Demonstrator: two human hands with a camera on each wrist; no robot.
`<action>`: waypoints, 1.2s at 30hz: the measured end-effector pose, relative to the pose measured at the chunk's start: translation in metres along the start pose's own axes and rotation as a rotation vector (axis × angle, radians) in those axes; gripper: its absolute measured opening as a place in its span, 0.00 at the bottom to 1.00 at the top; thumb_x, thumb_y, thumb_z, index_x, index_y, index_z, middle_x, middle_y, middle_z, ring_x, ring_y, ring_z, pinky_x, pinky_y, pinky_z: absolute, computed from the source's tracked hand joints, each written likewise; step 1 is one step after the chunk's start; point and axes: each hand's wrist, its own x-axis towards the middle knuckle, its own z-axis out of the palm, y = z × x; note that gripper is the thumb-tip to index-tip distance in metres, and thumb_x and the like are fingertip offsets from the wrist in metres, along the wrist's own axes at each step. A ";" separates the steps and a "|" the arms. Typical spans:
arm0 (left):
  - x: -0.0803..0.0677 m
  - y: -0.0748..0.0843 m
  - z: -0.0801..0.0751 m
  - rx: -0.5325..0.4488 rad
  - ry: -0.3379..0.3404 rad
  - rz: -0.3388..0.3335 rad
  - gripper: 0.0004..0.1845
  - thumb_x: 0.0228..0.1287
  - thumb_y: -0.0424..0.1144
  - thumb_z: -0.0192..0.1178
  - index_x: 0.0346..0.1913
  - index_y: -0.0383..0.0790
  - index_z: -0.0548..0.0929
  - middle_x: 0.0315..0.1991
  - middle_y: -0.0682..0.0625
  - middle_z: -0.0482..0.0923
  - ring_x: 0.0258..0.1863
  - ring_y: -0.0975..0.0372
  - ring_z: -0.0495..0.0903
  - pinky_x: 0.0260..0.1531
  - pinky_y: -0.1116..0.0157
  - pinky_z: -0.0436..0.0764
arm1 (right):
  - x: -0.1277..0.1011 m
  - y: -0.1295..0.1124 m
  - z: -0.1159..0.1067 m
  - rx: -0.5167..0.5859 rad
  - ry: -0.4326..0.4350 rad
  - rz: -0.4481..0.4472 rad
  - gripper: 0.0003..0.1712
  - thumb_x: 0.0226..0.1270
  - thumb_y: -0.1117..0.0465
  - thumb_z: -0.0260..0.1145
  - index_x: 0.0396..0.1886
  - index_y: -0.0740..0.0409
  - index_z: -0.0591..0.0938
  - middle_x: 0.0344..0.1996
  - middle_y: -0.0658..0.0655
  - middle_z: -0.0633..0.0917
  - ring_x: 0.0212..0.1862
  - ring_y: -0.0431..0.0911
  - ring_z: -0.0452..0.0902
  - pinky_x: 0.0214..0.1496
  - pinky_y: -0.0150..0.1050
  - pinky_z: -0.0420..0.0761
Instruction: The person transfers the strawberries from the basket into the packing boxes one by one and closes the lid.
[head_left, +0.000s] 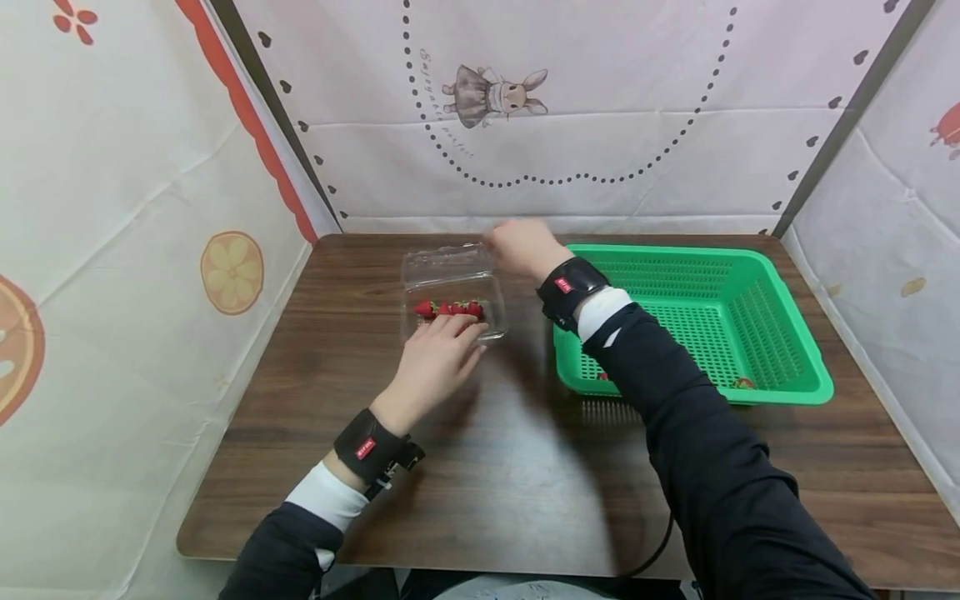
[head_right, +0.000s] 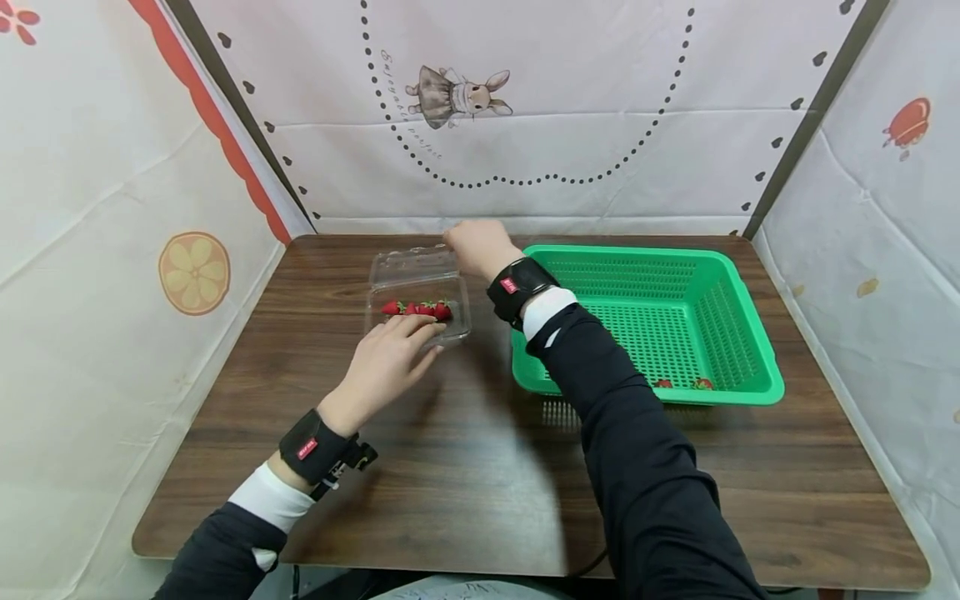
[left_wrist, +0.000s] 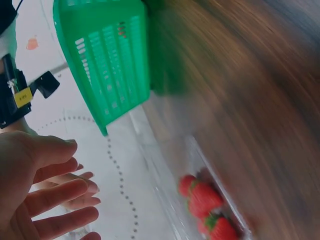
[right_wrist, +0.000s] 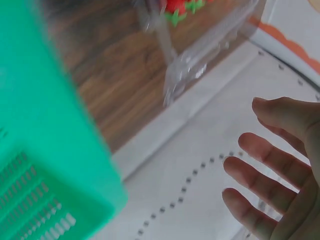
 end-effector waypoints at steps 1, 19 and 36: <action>0.002 0.003 0.000 -0.004 0.004 0.010 0.16 0.68 0.42 0.66 0.56 0.41 0.85 0.52 0.46 0.82 0.52 0.52 0.80 0.47 0.52 0.81 | -0.003 0.006 -0.002 -0.007 0.008 0.008 0.15 0.68 0.63 0.65 0.53 0.55 0.84 0.48 0.57 0.87 0.51 0.55 0.82 0.50 0.53 0.81; 0.022 0.045 0.012 -0.076 -0.002 0.197 0.17 0.71 0.45 0.63 0.57 0.43 0.85 0.54 0.47 0.82 0.53 0.55 0.80 0.49 0.57 0.81 | -0.065 0.084 -0.001 0.027 -0.024 0.124 0.10 0.69 0.62 0.63 0.45 0.60 0.84 0.43 0.60 0.86 0.46 0.56 0.82 0.46 0.54 0.81; 0.024 0.065 0.020 -0.150 -0.057 0.253 0.20 0.73 0.51 0.60 0.58 0.44 0.85 0.55 0.48 0.82 0.54 0.56 0.79 0.56 0.57 0.79 | -0.118 0.122 0.042 0.103 -0.350 0.227 0.15 0.68 0.60 0.67 0.52 0.61 0.84 0.49 0.63 0.85 0.50 0.59 0.81 0.48 0.56 0.81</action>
